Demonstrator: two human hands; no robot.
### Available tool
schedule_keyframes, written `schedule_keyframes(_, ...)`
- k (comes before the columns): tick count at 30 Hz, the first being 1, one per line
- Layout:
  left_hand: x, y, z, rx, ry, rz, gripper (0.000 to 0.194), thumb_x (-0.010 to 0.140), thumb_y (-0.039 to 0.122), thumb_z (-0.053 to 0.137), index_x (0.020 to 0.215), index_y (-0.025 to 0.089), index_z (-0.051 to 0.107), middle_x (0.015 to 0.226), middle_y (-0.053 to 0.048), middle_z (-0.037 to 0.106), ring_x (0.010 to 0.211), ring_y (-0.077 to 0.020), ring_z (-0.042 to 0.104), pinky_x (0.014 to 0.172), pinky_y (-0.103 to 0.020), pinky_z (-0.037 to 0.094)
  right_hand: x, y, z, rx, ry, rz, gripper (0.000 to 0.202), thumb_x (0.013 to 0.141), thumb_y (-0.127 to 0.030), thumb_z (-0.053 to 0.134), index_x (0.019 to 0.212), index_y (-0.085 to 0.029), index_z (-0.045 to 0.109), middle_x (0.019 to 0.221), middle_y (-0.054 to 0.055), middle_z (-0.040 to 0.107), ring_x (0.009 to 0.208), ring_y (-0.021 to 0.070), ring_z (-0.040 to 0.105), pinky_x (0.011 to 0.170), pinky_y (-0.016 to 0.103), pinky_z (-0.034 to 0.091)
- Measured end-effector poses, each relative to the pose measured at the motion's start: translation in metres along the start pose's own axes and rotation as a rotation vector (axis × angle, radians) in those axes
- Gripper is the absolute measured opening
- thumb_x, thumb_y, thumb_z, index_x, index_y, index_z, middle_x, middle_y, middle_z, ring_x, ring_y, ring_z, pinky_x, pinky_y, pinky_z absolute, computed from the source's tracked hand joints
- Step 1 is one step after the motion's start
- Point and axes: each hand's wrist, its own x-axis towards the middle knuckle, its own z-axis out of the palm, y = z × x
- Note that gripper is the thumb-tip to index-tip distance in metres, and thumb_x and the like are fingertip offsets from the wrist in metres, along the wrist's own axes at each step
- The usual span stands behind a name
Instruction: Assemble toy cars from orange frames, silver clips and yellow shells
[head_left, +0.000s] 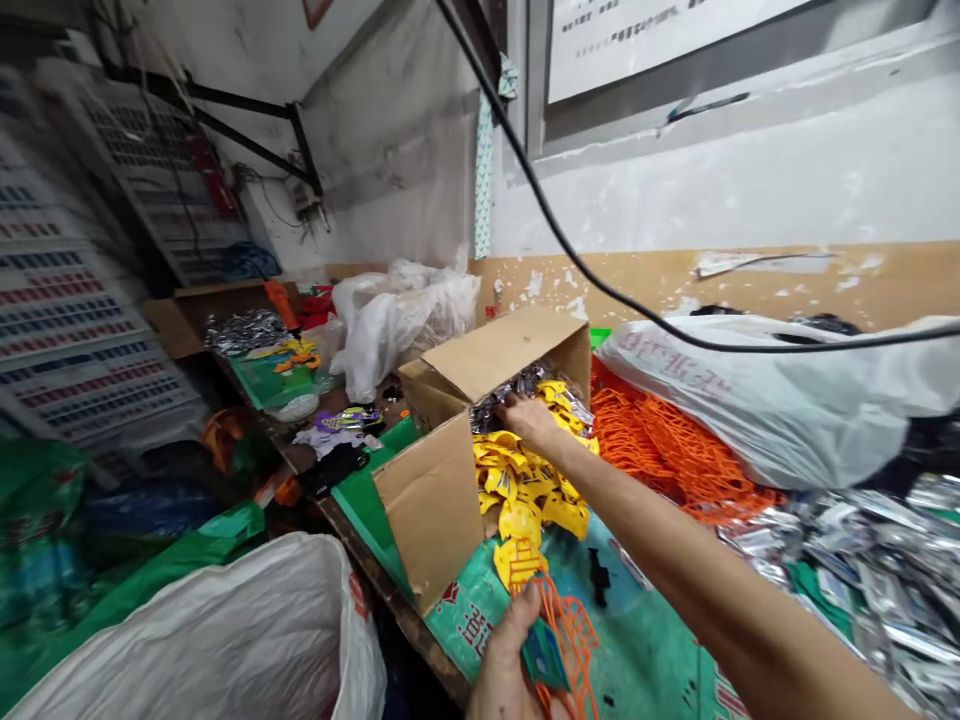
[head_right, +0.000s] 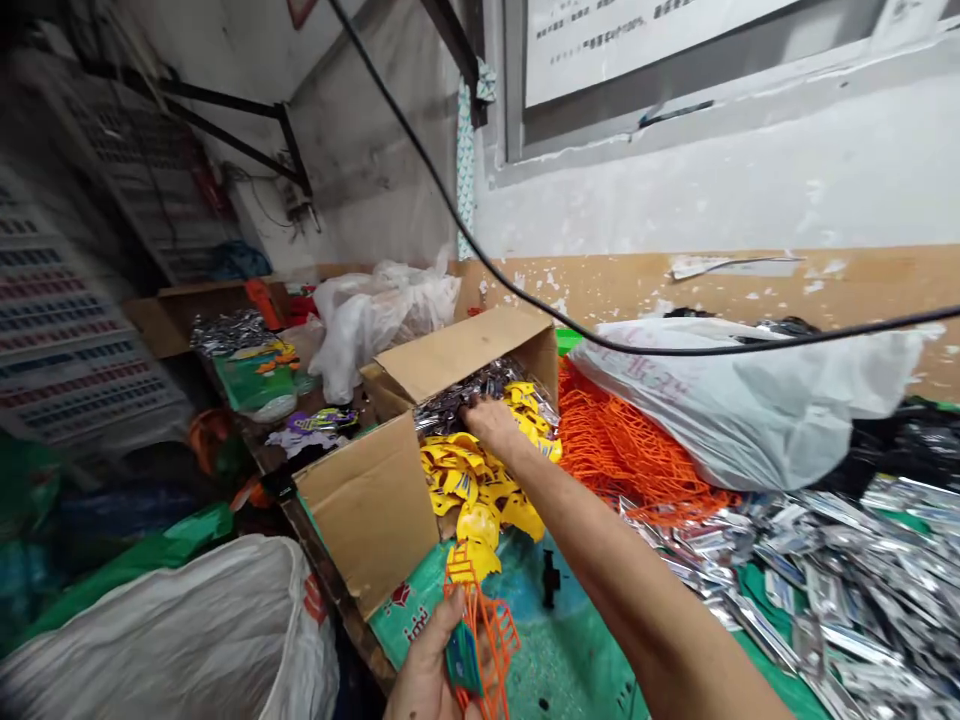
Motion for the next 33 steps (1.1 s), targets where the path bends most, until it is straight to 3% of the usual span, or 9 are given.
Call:
schedule_keyframes(3, 0.006, 0.004, -0.001, -0.195, 0.106, -0.029, 0.055, 0.070, 0.068, 0.058, 0.052, 0.017, 0.053, 0.044, 0.000, 0.049, 0.035, -0.0083, 0.037, 0.038, -0.021, 0.028, 0.002, 0.002, 0.006, 0.075, 0.020, 0.018, 0.033, 0.089, -0.032, 0.055, 0.118, -0.016, 0.055, 0.120, 0.009, 0.058, 0.102, 0.0209, 0.060, 0.086, 0.042, 0.051)
schedule_keyframes(6, 0.010, 0.007, -0.003, -0.336, 0.164, -0.009, 0.060, 0.065, 0.072, 0.059, 0.047, 0.017, 0.046, 0.040, 0.001, 0.046, 0.031, -0.0063, 0.031, 0.037, -0.020, 0.018, -0.002, 0.004, 0.005, 0.228, 0.119, 0.113, 0.032, 0.090, -0.032, 0.055, 0.117, -0.017, 0.055, 0.120, 0.009, 0.058, 0.102, 0.0205, 0.060, 0.086, 0.042, 0.051)
schedule_keyframes(11, 0.007, 0.017, -0.012, -0.317, -0.062, 0.054, 0.058, 0.061, 0.067, 0.069, 0.048, 0.015, 0.048, 0.042, 0.000, 0.049, 0.034, -0.0070, 0.039, 0.038, -0.018, 0.022, -0.032, 0.002, -0.010, 0.652, 0.359, 0.339, 0.028, 0.091, -0.033, 0.053, 0.113, -0.016, 0.057, 0.112, 0.007, 0.061, 0.094, 0.0177, 0.062, 0.080, 0.038, 0.053)
schedule_keyframes(14, 0.002, 0.024, -0.003, -0.473, -0.077, 0.093, 0.051, 0.054, 0.058, 0.079, 0.056, 0.014, 0.054, 0.044, 0.003, 0.049, 0.034, -0.0057, 0.038, 0.037, -0.017, 0.021, -0.072, -0.007, -0.021, 0.965, 0.392, 0.444, 0.023, 0.090, -0.033, 0.050, 0.096, -0.012, 0.058, 0.078, 0.003, 0.063, 0.065, 0.0131, 0.061, 0.058, 0.028, 0.051)
schedule_keyframes(17, -0.005, 0.026, 0.017, -0.610, -0.038, 0.135, 0.046, 0.053, 0.050, 0.083, 0.062, 0.015, 0.054, 0.046, 0.005, 0.048, 0.037, -0.0065, 0.038, 0.036, -0.017, 0.020, -0.125, -0.024, -0.030, 1.240, 0.359, 0.523, 0.018, 0.078, -0.032, 0.055, 0.082, -0.014, 0.053, 0.055, -0.003, 0.053, 0.046, 0.0117, 0.054, 0.044, 0.024, 0.044)
schedule_keyframes(21, -0.015, 0.017, 0.044, -0.618, 0.011, 0.108, 0.036, 0.064, 0.044, 0.079, 0.068, 0.016, 0.056, 0.052, 0.003, 0.054, 0.044, -0.0095, 0.046, 0.042, -0.019, 0.032, -0.200, -0.046, -0.037, 1.472, 0.359, 0.639, 0.023, 0.065, -0.034, 0.063, 0.076, -0.017, 0.051, 0.049, -0.005, 0.051, 0.041, 0.0105, 0.051, 0.041, 0.023, 0.041)
schedule_keyframes(25, -0.020, -0.009, 0.061, -0.500, 0.015, 0.064, 0.028, 0.070, 0.038, 0.075, 0.079, 0.016, 0.062, 0.064, 0.000, 0.065, 0.054, -0.0143, 0.058, 0.052, -0.025, 0.044, -0.263, -0.055, -0.031, 1.650, 0.551, 0.778, 0.029, 0.059, -0.032, 0.072, 0.076, -0.017, 0.054, 0.047, -0.006, 0.054, 0.040, 0.0098, 0.052, 0.042, 0.021, 0.041)
schedule_keyframes(28, -0.020, -0.032, 0.072, -0.415, -0.036, 0.033, 0.022, 0.072, 0.034, 0.074, 0.084, 0.017, 0.064, 0.072, -0.002, 0.070, 0.062, -0.0183, 0.064, 0.061, -0.032, 0.051, -0.303, -0.056, -0.018, 1.661, 0.730, 0.830, 0.033, 0.060, -0.034, 0.075, 0.084, -0.016, 0.059, 0.050, -0.004, 0.059, 0.044, 0.0113, 0.056, 0.045, 0.022, 0.044)
schedule_keyframes(33, -0.019, -0.062, 0.089, -0.335, -0.085, -0.011, 0.015, 0.076, 0.028, 0.071, 0.084, 0.016, 0.065, 0.077, -0.004, 0.072, 0.068, -0.0198, 0.067, 0.071, -0.036, 0.053, -0.350, -0.061, 0.001, 1.445, 0.929, 0.886, 0.026, 0.068, -0.036, 0.072, 0.082, -0.016, 0.064, 0.060, -0.001, 0.063, 0.054, 0.0124, 0.060, 0.055, 0.024, 0.049)
